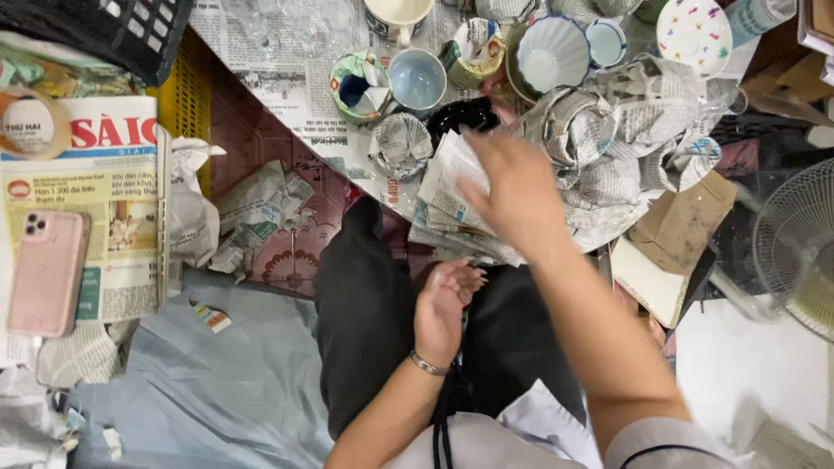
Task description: The person sits on the floor and wraps various ceramic items, including cups, bowls, and plates, using sheets of newspaper. They fold the newspaper around each item to create a protective bundle and place the wrapped items on a nearby table.
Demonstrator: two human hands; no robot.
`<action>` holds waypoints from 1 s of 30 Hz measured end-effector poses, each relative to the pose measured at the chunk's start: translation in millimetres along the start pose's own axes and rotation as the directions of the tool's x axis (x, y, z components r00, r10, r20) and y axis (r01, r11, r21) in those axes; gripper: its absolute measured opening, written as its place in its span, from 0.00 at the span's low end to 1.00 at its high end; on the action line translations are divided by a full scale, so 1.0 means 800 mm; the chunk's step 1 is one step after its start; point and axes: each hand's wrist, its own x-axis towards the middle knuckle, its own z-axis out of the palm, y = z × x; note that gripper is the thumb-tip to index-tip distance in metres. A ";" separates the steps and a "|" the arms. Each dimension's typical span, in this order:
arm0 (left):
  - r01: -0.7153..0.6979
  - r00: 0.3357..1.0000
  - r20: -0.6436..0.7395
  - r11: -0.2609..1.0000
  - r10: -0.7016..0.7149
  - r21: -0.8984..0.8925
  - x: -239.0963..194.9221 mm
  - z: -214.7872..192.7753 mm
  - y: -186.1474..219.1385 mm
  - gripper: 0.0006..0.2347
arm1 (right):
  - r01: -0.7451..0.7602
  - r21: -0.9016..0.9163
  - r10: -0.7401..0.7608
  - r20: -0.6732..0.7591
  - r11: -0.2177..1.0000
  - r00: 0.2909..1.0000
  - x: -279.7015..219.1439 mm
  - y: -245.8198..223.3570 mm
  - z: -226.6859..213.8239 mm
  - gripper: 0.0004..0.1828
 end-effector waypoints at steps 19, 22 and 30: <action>-0.179 0.983 0.077 0.775 0.167 0.607 -0.026 -0.015 -0.014 0.23 | -0.270 0.777 0.711 -0.298 0.568 0.637 -0.223 0.062 0.069 0.11; -0.086 0.982 0.188 0.852 -0.014 0.516 -0.034 -0.029 -0.031 0.24 | -0.151 0.887 0.688 -0.221 0.436 0.691 -0.267 0.042 0.038 0.10; -0.059 0.991 0.107 0.484 -0.074 0.873 -0.084 -0.006 -0.059 0.11 | -0.399 0.205 0.431 -0.146 0.894 0.890 -0.359 -0.005 -0.035 0.25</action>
